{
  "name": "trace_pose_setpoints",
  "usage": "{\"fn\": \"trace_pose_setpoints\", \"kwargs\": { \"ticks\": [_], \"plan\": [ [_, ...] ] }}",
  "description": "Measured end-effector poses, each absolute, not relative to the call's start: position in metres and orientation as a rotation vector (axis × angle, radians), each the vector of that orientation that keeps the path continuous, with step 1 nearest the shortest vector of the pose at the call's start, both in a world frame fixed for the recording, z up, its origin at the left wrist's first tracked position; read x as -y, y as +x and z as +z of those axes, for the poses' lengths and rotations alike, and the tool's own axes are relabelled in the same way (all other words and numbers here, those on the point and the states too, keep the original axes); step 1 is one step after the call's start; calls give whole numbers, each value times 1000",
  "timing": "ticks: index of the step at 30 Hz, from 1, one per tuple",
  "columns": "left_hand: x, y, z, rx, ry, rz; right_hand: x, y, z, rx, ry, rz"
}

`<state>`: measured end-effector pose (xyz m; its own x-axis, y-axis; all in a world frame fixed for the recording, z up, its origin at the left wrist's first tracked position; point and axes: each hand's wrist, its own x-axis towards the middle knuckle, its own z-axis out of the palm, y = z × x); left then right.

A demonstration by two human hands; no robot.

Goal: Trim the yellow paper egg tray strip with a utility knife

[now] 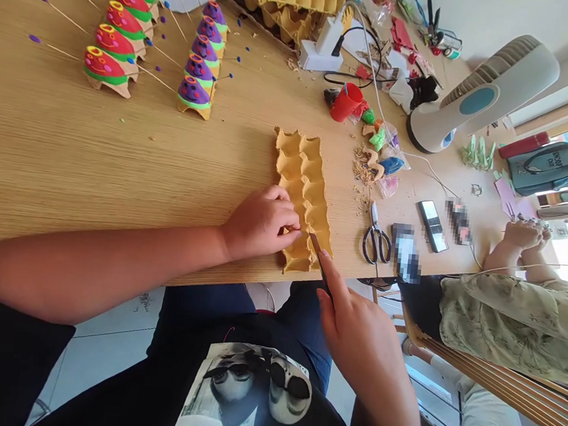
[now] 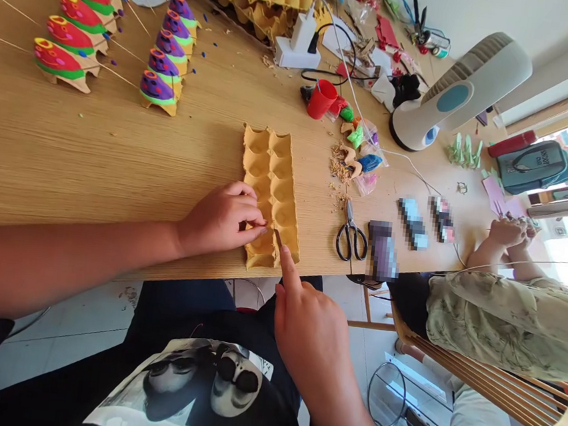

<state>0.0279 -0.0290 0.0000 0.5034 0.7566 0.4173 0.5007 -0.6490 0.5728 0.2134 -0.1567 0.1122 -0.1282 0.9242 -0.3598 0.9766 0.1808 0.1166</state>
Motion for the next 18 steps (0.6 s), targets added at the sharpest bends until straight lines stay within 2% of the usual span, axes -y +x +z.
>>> {"fn": "trace_pose_setpoints", "kwargs": {
  "ticks": [11, 18],
  "plan": [
    [29, 28, 0, -1048, 2371, 935, 155, 201, 119, -2030, 1671, 39],
    [29, 28, 0, -1057, 2369, 935, 150, 193, 126, -1981, 1663, 17]
  ]
}}
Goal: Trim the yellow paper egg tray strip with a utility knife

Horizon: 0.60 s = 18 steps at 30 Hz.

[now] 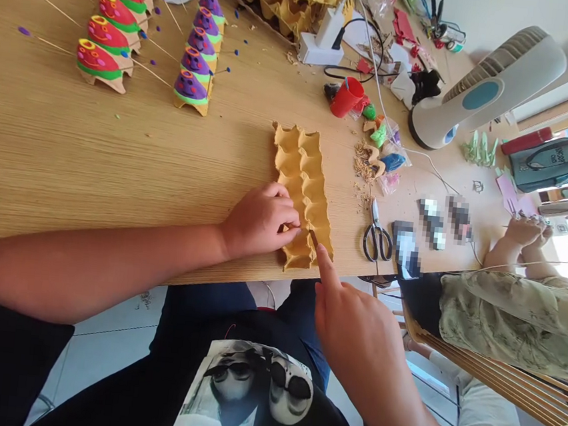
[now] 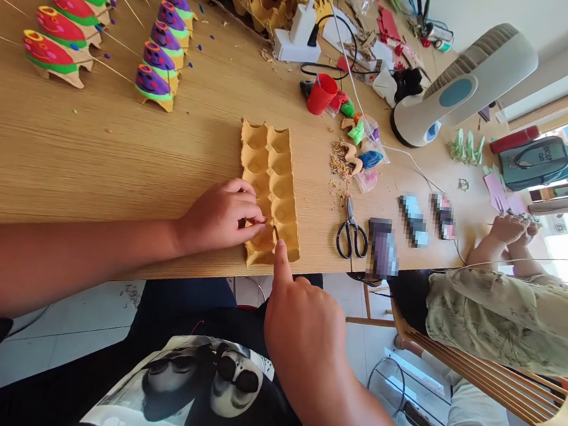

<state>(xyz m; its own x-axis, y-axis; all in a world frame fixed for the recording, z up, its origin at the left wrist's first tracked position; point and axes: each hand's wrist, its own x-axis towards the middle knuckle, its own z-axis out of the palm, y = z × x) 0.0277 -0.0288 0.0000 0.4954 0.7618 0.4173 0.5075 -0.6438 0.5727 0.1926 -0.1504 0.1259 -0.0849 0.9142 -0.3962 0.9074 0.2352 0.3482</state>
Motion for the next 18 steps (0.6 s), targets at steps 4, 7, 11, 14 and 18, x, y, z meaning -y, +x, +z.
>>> {"fn": "trace_pose_setpoints", "kwargs": {
  "ticks": [4, 7, 11, 14, 18],
  "plan": [
    [28, 28, -1, -1058, 2369, 936, 144, 193, 127, -1968, 1667, -40],
    [28, 28, -1, -1054, 2370, 942, 138, 198, 124, -1991, 1681, -136],
    [29, 28, -1, -1048, 2372, 943, 134, 210, 119, -2071, 1739, -293],
    [31, 28, -1, -1024, 2387, 930, 138, 222, 121, -2096, 1773, -410],
    [35, 28, -1, -1053, 2433, 898, 149, 233, 121, -2172, 1907, -569]
  ]
}}
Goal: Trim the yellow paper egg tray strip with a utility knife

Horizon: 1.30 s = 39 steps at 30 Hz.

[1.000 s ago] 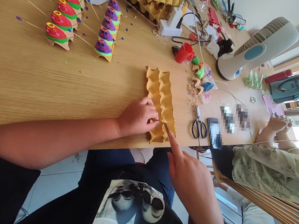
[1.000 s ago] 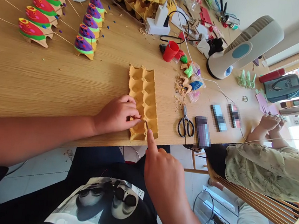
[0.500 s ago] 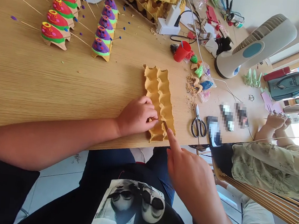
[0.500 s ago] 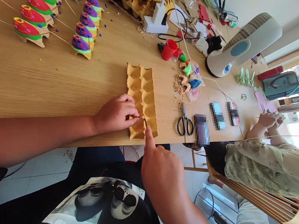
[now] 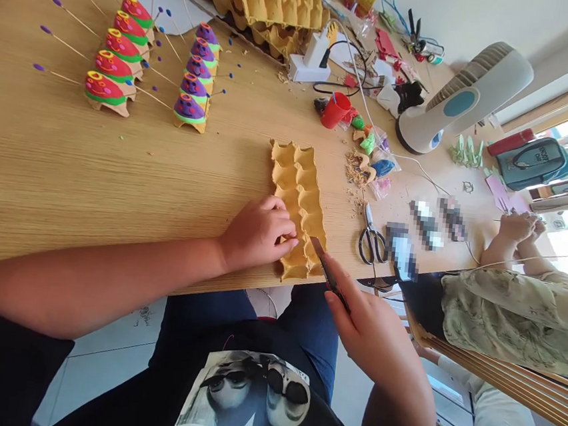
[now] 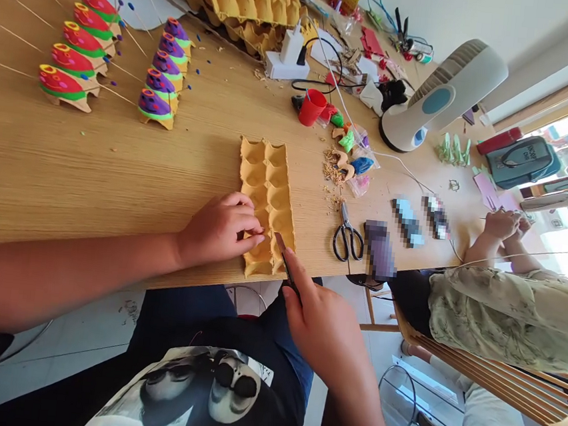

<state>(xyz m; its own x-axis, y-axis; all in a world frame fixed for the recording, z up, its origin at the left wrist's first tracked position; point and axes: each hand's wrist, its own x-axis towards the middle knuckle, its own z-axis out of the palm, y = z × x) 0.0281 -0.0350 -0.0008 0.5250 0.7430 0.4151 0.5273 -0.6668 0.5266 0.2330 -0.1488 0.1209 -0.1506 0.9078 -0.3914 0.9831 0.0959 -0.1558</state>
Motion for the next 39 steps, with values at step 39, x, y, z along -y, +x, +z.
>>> {"fn": "trace_pose_setpoints", "kwargs": {
  "ticks": [39],
  "plan": [
    [104, 52, 38, -1357, 2679, 581, 113, 288, -1, -2399, 2422, -2195]
  ]
}}
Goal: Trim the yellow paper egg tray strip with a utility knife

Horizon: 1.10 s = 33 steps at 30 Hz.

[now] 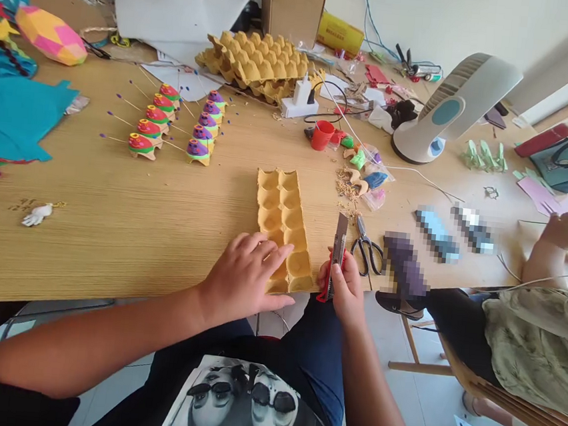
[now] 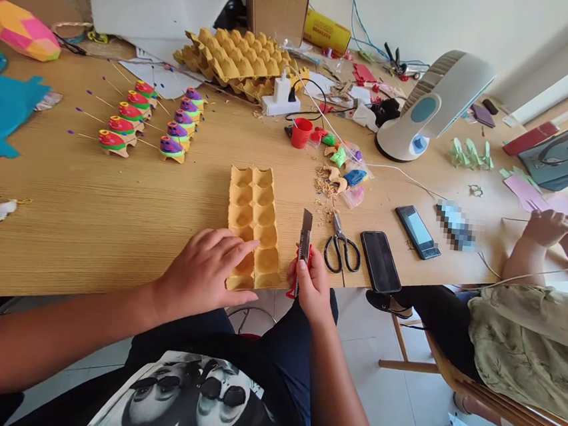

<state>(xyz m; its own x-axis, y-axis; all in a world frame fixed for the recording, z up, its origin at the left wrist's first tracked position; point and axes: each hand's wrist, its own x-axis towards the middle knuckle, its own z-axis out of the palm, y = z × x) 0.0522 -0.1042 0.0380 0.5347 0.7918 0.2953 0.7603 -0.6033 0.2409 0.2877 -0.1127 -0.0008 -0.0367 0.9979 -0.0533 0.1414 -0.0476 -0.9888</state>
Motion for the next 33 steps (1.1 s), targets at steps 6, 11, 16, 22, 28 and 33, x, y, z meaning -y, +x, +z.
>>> {"fn": "trace_pose_setpoints", "kwargs": {
  "ticks": [6, 11, 16, 22, 28, 33],
  "plan": [
    [103, 75, 37, -1541, 2644, 610, 112, 290, -1, 1335, -1305, 1209],
    [81, 46, 42, -1397, 2676, 572, 115, 293, -6, 1357, -1251, 1197],
    [62, 21, 49, -1580, 2762, 676, 116, 296, -11, 1337, -1171, 1204],
    [66, 66, 53, -1385, 2818, 639, 117, 295, -13, 1287, -1145, 1181],
    [45, 82, 35, -1389, 2898, 377, 120, 296, -16, 1236, -1120, 1131],
    [30, 44, 32, -1449, 2848, 469, 120, 297, -20, 1175, -1098, 1080]
  ]
}}
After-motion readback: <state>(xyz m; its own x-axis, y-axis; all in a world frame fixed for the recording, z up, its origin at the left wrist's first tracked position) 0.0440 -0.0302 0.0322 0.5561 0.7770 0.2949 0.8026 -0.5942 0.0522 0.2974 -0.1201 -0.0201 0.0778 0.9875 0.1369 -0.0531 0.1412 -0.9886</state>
